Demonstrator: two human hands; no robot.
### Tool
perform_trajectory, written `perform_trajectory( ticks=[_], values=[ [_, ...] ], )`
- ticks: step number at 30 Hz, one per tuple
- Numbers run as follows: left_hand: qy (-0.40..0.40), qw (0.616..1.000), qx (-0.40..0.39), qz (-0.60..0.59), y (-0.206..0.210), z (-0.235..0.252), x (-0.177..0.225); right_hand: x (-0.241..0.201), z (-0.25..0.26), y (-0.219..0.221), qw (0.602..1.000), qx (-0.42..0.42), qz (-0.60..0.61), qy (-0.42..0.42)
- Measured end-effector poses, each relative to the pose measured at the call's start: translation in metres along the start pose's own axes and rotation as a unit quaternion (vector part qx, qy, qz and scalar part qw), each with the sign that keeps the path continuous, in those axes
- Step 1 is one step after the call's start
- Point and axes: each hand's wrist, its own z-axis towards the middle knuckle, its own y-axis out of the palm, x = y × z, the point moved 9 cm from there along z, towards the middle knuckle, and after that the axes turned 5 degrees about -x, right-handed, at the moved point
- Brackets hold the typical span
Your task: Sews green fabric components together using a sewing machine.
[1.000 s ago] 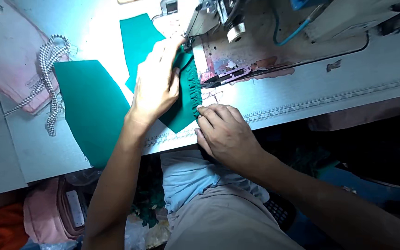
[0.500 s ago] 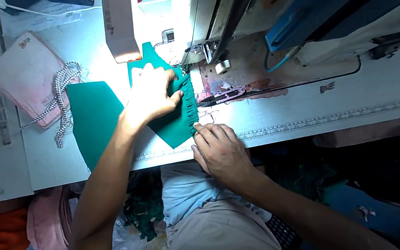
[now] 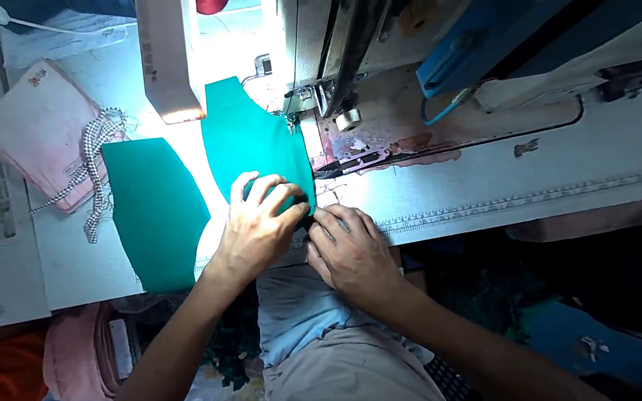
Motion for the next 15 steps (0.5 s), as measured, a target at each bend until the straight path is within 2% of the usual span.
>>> perform_trajectory(
  ticks=[7, 15],
  values=[
    [0.026, 0.997, -0.013, -0.065, 0.009, -0.005, -0.017, 0.007, 0.001, 0.003, 1.0, -0.015, 0.011, -0.012],
    [0.023, 0.998, -0.016, -0.062, 0.011, 0.007, -0.042, 0.019, 0.03, 0.001, 0.998, -0.032, -0.002, -0.058]
  ],
)
